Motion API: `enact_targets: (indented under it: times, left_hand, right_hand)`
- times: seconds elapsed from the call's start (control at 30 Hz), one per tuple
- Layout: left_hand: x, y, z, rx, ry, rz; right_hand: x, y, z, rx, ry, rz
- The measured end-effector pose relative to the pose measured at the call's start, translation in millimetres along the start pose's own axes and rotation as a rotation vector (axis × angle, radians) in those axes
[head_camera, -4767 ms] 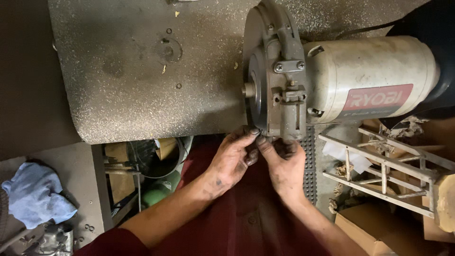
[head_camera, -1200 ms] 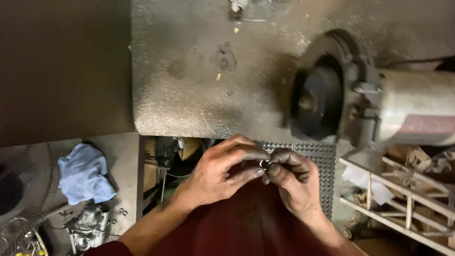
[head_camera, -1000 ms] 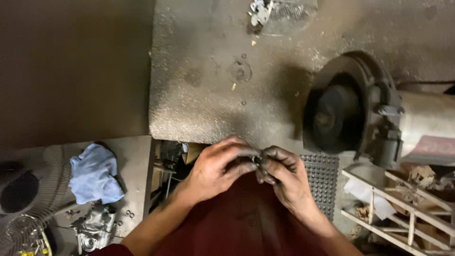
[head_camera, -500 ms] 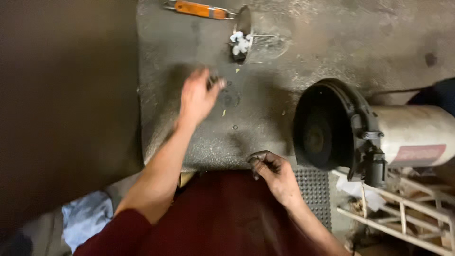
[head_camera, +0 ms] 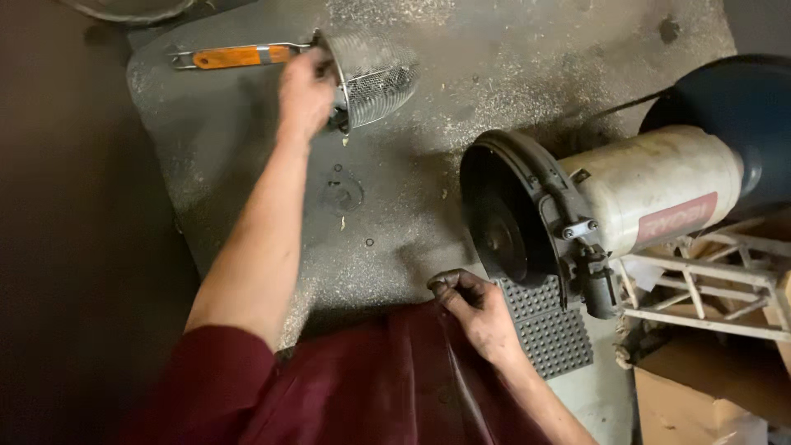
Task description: The person picks up and holds small metal nuts and components against a bench grinder to clean them, then places them into a small metal basket.
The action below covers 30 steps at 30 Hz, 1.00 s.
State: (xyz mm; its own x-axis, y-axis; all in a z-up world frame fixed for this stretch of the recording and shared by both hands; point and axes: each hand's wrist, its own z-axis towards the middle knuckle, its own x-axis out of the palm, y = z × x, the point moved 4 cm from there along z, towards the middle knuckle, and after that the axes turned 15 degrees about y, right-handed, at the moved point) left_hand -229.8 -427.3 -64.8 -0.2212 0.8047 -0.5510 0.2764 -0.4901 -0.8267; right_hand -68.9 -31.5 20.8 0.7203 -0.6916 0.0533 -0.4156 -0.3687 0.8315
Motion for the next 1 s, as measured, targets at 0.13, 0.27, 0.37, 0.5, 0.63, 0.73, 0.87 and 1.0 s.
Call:
enact_targets:
  times: [0.13, 0.27, 0.37, 0.5, 0.63, 0.73, 0.87, 1.0]
  left_hand:
    - [-35, -36, -83, -0.083, 0.056, 0.044]
    - [-15, -8, -144, -0.131, 0.315, 0.403]
    - [3, 11, -161, -0.122, 0.403, 0.503]
    - [14, 27, -166, -0.099, 0.385, 0.553]
    - [16, 17, -179, -0.042, 0.374, 0.527]
    - [27, -25, -201, 0.062, 0.422, 0.381]
    - [40, -95, -247, 0.248, 0.521, 0.178]
    - [61, -133, -281, 0.465, 0.551, 0.105]
  right_hand:
    - [4, -6, 10, 0.039, 0.007, -0.005]
    - [11, 21, 24, 0.036, 0.064, -0.145]
    - [22, 5, 37, 0.010, 0.130, -0.109]
    - [30, 13, 35, 0.019, 0.148, -0.130]
    - [26, 10, 29, 0.023, 0.141, -0.151]
    - [17, -7, 27, -0.002, 0.118, -0.071]
    - [18, 22, 10, -0.076, 0.112, 0.093]
    - [8, 0, -4, -0.121, 0.137, 0.125]
